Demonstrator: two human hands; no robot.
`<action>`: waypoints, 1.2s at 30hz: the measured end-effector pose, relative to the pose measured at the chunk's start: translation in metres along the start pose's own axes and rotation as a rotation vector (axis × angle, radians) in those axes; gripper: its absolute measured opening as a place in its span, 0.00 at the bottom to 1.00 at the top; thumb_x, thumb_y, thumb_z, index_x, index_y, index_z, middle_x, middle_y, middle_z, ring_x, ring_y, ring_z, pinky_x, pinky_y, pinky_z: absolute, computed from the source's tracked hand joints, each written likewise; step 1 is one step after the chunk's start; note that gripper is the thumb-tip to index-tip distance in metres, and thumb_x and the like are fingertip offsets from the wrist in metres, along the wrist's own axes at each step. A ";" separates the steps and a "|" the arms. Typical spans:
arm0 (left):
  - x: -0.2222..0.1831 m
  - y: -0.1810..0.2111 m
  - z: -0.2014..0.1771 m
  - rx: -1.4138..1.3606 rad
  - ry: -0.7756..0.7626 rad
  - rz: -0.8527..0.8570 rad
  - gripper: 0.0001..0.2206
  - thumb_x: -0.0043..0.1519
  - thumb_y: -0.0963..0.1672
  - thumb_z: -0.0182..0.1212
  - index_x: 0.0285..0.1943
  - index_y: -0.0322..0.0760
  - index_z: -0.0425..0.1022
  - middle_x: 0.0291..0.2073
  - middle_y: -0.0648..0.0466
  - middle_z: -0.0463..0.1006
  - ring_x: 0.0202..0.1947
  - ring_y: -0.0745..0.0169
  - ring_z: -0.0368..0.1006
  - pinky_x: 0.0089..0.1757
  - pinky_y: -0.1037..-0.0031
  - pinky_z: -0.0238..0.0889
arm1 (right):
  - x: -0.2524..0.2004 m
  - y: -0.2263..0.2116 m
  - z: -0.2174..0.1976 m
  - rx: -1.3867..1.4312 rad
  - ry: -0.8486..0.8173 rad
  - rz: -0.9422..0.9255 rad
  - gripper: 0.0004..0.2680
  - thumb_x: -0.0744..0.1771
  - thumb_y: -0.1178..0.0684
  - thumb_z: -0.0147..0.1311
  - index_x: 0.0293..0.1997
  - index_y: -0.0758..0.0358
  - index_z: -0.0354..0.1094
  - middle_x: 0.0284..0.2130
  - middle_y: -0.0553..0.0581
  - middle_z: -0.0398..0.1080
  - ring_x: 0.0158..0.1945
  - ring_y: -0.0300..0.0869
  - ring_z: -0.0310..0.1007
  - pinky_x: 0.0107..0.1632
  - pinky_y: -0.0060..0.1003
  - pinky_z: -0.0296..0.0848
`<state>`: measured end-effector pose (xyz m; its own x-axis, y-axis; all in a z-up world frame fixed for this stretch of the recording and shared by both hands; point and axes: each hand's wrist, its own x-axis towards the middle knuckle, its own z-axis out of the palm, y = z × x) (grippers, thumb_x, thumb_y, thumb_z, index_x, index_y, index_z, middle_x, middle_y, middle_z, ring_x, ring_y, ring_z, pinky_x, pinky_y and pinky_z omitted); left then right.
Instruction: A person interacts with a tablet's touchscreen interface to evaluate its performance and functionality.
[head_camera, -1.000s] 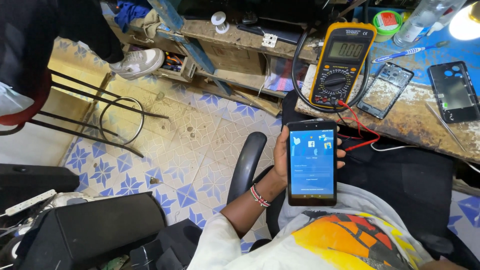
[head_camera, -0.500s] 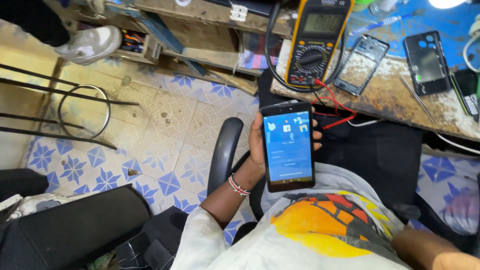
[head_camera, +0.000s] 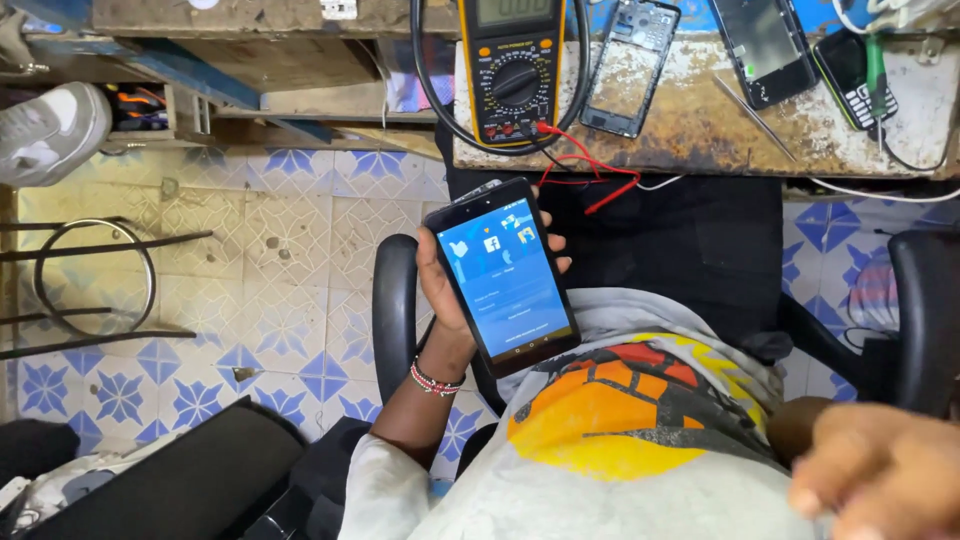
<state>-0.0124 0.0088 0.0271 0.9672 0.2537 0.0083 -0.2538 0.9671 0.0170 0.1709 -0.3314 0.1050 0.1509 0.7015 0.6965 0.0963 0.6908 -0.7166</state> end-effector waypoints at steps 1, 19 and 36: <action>-0.001 0.000 0.003 -0.005 0.002 -0.009 0.49 0.59 0.64 0.56 0.79 0.27 0.53 0.67 0.35 0.68 0.64 0.34 0.69 0.67 0.40 0.54 | 0.019 0.006 -0.006 -0.006 0.007 0.005 0.08 0.66 0.52 0.58 0.44 0.40 0.82 0.38 0.39 0.82 0.37 0.20 0.91 0.39 0.26 1.03; -0.002 0.004 0.009 -0.004 0.051 0.038 0.49 0.58 0.63 0.59 0.80 0.28 0.50 0.65 0.34 0.68 0.64 0.33 0.68 0.65 0.39 0.56 | 0.010 0.193 -0.039 -0.157 1.075 0.924 0.32 0.66 0.26 0.40 0.60 0.69 0.72 0.36 0.53 0.76 0.38 0.36 0.76 0.39 0.28 0.75; -0.003 0.005 0.012 -0.001 0.061 0.048 0.51 0.57 0.63 0.59 0.81 0.27 0.48 0.64 0.34 0.70 0.63 0.33 0.70 0.66 0.40 0.58 | 0.005 0.162 -0.051 0.247 1.210 1.089 0.20 0.68 0.35 0.47 0.51 0.63 0.69 0.39 0.60 0.75 0.37 0.44 0.75 0.44 0.36 0.74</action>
<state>-0.0165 0.0126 0.0395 0.9523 0.3006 -0.0524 -0.3001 0.9538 0.0172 0.2377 -0.2251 -0.0091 0.6829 0.3920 -0.6164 -0.6946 0.0875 -0.7140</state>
